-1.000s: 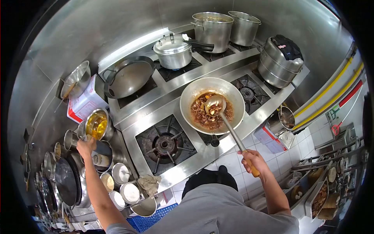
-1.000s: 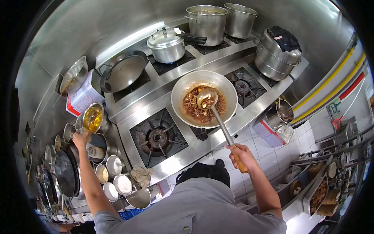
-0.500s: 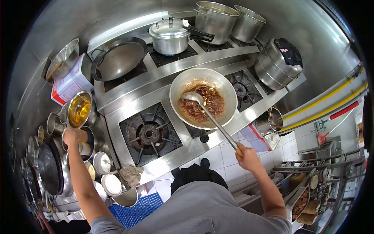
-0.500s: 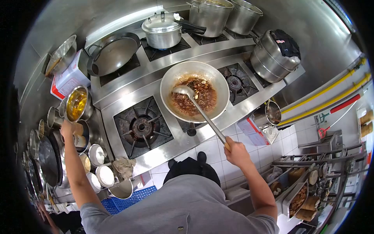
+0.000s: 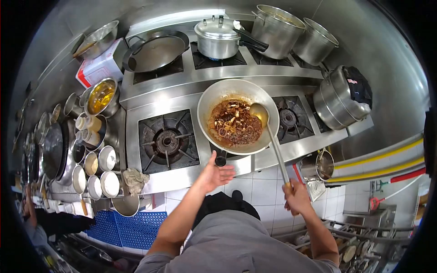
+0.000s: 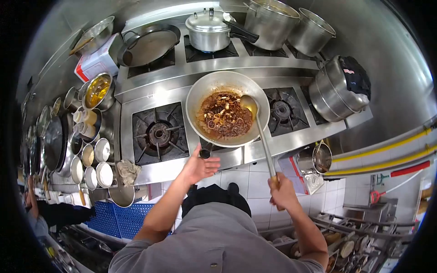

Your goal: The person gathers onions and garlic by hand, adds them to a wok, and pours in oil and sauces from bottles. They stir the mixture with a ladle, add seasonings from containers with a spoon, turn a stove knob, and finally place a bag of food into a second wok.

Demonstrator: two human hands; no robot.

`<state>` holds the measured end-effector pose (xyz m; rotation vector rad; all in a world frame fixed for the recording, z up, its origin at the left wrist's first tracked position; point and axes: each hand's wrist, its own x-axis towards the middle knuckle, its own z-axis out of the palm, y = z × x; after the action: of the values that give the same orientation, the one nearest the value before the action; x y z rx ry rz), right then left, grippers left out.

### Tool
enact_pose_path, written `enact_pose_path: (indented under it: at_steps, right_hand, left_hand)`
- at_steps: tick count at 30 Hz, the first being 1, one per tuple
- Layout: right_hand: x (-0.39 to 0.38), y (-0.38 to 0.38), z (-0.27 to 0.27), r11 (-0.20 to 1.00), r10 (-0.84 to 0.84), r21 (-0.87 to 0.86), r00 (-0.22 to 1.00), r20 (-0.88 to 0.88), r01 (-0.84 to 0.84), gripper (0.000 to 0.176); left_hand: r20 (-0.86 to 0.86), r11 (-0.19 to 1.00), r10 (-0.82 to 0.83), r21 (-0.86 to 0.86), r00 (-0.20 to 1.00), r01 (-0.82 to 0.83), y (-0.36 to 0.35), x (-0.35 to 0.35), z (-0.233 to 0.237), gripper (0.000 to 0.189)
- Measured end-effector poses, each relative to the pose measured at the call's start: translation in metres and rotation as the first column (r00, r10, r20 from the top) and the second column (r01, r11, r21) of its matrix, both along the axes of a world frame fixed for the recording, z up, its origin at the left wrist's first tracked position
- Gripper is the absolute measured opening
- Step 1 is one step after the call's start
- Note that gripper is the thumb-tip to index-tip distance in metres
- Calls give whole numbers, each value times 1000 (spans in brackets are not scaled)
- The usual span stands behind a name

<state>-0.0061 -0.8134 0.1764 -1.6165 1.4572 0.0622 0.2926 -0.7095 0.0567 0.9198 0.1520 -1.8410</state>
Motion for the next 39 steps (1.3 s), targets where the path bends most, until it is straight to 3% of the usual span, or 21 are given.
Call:
enact_pose_path:
  at_steps: [1, 3, 4, 7, 10, 11, 13, 14, 16, 18, 22, 25, 28, 29, 30, 31, 34, 35, 39]
  right_hand:
    - [-10, -1, 0, 988, -70, 144, 991, 111, 54, 27]
    - [-27, -1, 2, 917, -208, 390, 932, 297, 80, 30]
    - [-32, -8, -2, 866, -275, 497, 885, 376, 58, 31]
    - [-44, -27, -20, 649, -508, 758, 702, 499, -70, 36]
    - [-48, -48, -53, 311, -745, 912, 527, 408, -266, 37]
    - [-47, -54, -55, 291, -753, 903, 507, 420, -316, 37]
    - [-46, -55, -48, 646, -404, 731, 714, 572, -221, 34]
    - [-46, -58, -45, 789, -201, 577, 798, 568, -213, 33]
    - [-55, -64, -73, 957, 120, 183, 885, 450, -223, 27]
    - [-63, -72, -77, 919, 354, -272, 901, 252, -285, 25]
    - [-52, -107, -94, 771, 438, -549, 895, 89, -323, 29]
    - [-24, -100, -61, 961, 264, -122, 952, 156, -246, 32]
    - [-41, -90, -92, 742, 550, -517, 829, 105, -427, 33]
    - [-43, -84, -62, 803, 535, -341, 843, 50, -489, 36]
    - [-53, -82, -53, 773, 564, -382, 824, 52, -506, 37]
    - [-68, -80, -46, 738, 599, -421, 800, 47, -528, 39]
    - [-91, -70, -16, 694, 590, -416, 795, -138, -588, 40]
    - [-98, -67, -12, 699, 589, -401, 795, -148, -592, 41]
    - [-103, -77, 14, 744, 608, -287, 790, -84, -603, 43]
  left_hand:
    - [-182, 984, 178, 27, 967, -176, -11, -5, -9, 66]
    - [-499, 868, 483, 165, 720, -469, -30, -19, -16, 47]
    - [-689, 888, 380, 87, 617, -451, -31, -14, -18, 26]
    - [-697, 885, 364, 53, 618, -462, -44, -27, 5, 24]
    - [-660, 861, 410, 54, 630, -505, -55, -51, 17, 24]
    - [-656, 852, 429, 66, 621, -519, -57, -61, 18, 24]
    - [-635, 832, 474, 96, 610, -547, -56, -80, 15, 24]
    - [-644, 828, 477, 102, 598, -551, -54, -87, 8, 24]
    - [-661, 822, 479, 106, 578, -559, -50, -94, -7, 24]
    - [-628, 813, 462, 17, 626, -582, -49, -101, -13, 25]
    - [-563, 777, 493, -58, 663, -627, -54, -112, -18, 33]
    - [-407, 792, 500, -144, 765, -594, -51, -119, -23, 56]
    - [-331, 833, 491, -92, 806, -546, -32, -124, -24, 73]
    - [-287, 850, 487, -62, 825, -524, -23, -124, -25, 76]
    - [-245, 863, 482, -34, 841, -505, -15, -123, -27, 79]
    - [-232, 875, 435, -120, 870, -470, -5, -120, -32, 80]
    - [-101, 873, 407, -249, 908, -419, -1, -112, -44, 81]
    - [-92, 882, 431, -167, 898, -440, -8, -111, -27, 74]
    - [-160, 835, 495, -185, 854, -519, -23, -125, -22, 55]
